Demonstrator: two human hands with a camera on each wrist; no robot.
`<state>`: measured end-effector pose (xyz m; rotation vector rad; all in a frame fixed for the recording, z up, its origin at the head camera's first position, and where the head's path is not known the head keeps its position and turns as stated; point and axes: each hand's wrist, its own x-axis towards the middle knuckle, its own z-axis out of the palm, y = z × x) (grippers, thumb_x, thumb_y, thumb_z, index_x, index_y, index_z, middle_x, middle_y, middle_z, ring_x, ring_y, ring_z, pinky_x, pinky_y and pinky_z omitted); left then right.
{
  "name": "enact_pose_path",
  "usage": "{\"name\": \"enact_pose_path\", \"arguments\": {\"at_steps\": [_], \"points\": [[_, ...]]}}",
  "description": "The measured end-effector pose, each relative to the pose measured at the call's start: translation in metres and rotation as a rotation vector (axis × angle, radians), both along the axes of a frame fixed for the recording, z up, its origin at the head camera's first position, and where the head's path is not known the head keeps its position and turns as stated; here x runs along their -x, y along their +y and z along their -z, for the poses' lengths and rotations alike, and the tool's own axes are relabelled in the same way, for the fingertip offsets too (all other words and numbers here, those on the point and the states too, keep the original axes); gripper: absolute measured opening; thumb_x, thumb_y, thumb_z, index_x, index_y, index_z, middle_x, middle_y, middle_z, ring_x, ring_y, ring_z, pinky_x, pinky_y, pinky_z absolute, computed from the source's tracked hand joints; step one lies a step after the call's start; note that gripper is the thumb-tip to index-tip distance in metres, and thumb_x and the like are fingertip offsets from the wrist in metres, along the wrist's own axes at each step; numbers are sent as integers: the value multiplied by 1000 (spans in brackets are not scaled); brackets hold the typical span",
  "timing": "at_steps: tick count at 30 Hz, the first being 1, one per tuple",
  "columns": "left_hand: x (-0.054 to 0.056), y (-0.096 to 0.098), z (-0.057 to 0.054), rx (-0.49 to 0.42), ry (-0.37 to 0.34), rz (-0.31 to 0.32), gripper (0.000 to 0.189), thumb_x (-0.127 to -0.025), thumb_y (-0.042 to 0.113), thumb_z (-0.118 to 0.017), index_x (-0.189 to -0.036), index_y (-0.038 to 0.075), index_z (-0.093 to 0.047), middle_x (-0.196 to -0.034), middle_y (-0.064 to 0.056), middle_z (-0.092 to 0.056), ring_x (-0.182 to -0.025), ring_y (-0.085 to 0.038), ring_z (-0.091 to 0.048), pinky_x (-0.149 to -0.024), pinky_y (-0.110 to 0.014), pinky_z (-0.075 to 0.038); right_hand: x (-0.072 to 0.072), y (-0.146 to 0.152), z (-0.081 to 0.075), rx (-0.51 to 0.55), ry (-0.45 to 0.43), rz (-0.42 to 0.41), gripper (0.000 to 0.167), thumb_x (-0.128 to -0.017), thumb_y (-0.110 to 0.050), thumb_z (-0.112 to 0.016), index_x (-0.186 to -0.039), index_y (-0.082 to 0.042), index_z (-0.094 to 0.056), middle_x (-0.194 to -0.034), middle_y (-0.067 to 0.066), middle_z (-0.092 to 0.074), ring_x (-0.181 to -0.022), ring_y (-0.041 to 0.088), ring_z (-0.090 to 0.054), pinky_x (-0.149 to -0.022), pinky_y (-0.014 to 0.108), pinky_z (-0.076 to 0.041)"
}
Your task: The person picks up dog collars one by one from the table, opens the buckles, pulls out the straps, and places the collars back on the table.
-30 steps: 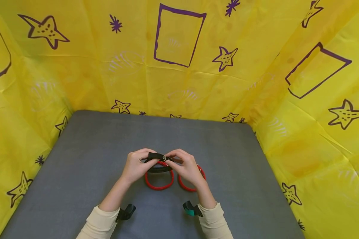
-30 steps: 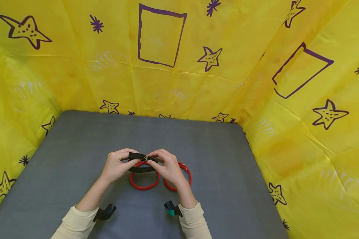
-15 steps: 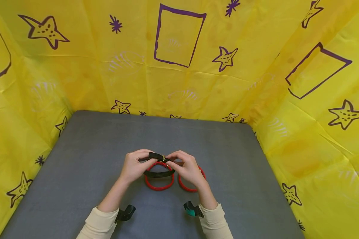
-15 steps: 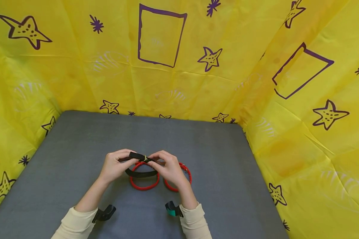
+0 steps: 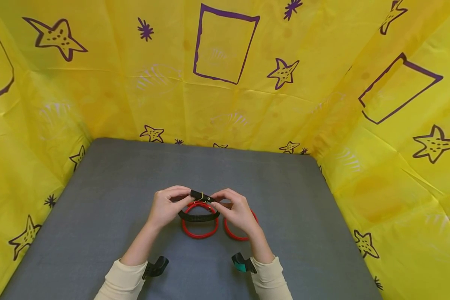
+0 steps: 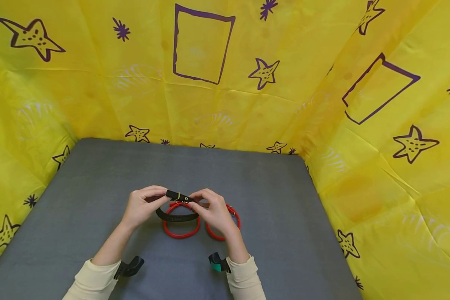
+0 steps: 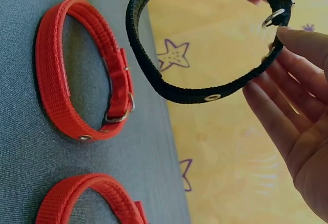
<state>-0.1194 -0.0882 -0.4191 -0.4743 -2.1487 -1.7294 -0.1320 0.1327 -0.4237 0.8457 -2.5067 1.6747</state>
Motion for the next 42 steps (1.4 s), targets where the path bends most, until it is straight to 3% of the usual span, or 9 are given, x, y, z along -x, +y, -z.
{"name": "enact_pose_path", "arguments": {"at_steps": [10, 17, 19, 33, 42], "points": [[1, 1, 1, 72, 9, 18, 11, -74, -13, -76, -83, -8, -74, -85, -16, -71, -75, -15, -68, -68, -22, -56, 2, -4, -3, 23, 53, -64, 23, -87, 4, -70, -109, 3, -68, -104, 16, -66, -97, 30, -64, -83, 41, -56], [16, -2, 29, 69, 34, 32, 14, -75, -7, -80, -84, 3, -78, -87, -6, -73, -78, -13, -68, -70, -19, -55, 3, -7, -7, 27, 120, -81, 18, -85, 6, -71, -103, 6, -68, -100, 18, -67, -93, 33, -65, -80, 49, -55], [18, -3, 32, 60, 32, 39, 14, -75, -5, -80, -85, 5, -78, -87, -4, -73, -78, -11, -68, -71, -18, -55, 3, -7, -7, 26, 124, -75, 18, -85, 6, -71, -103, 6, -69, -99, 18, -67, -93, 32, -65, -79, 48, -56], [19, -6, 34, 58, 13, 26, 13, -78, -2, -79, -86, 8, -78, -86, -1, -72, -76, -9, -68, -68, -18, -55, 2, -5, -7, -6, 101, -24, 16, -86, 2, -72, -102, 3, -70, -99, 15, -68, -93, 30, -66, -80, 28, -56], [18, -11, 28, 122, -52, 63, 13, -80, 7, -81, -92, 10, -77, -89, 1, -72, -79, -14, -70, -73, -35, -58, 1, -5, -9, -6, 105, -25, 16, -86, 3, -71, -102, 3, -69, -99, 15, -67, -93, 31, -65, -79, 27, -56]]}}
